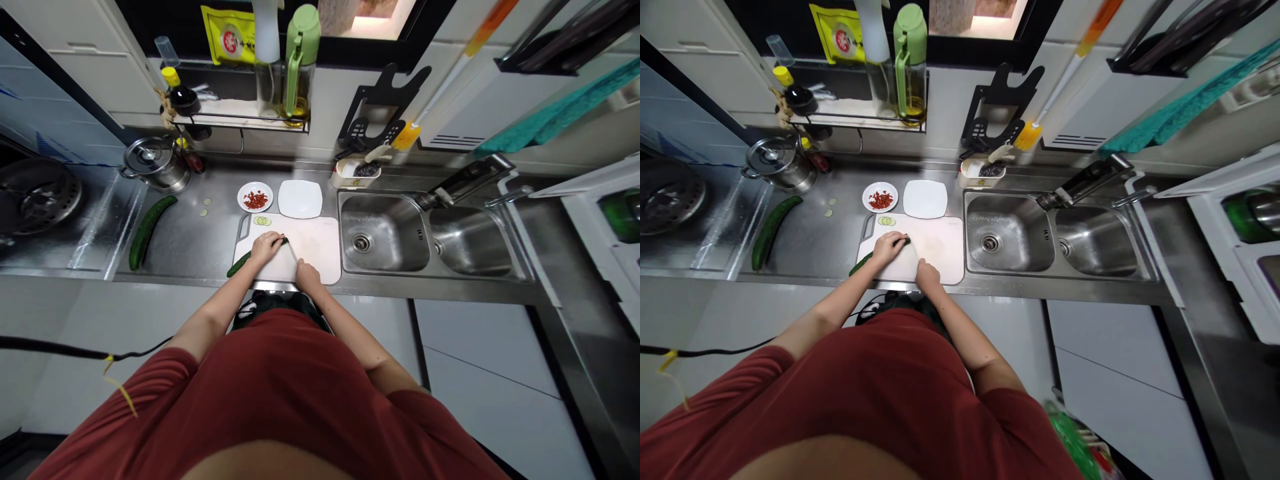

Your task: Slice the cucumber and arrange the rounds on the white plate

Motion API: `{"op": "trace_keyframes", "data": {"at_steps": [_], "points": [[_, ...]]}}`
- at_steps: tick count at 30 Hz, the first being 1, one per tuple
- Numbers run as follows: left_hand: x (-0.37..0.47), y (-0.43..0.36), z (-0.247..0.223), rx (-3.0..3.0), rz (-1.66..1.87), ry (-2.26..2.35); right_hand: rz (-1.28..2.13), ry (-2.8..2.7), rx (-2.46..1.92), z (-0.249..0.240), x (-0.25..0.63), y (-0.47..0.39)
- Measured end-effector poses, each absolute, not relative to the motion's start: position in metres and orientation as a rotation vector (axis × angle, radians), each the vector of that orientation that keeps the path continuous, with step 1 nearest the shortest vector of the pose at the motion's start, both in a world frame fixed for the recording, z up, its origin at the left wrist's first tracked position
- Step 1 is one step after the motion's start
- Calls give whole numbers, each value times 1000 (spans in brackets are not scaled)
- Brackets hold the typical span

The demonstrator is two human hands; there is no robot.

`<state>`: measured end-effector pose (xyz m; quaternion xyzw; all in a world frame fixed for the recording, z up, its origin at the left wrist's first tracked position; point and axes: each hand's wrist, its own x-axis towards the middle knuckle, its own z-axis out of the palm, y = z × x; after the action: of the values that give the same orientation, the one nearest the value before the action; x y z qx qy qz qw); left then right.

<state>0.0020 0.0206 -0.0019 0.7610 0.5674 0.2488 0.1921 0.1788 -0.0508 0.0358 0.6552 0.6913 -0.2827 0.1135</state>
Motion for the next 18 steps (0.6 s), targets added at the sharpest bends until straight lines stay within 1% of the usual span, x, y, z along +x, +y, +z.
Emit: {"op": "trace_keyframes", "data": {"at_steps": [11,18], "points": [[4,20,10,2110,548,1648,-804,2085,1882,37,205,-56],[5,17,13,2077,566,1660,-652,2115,1908,49,221,-48]]}}
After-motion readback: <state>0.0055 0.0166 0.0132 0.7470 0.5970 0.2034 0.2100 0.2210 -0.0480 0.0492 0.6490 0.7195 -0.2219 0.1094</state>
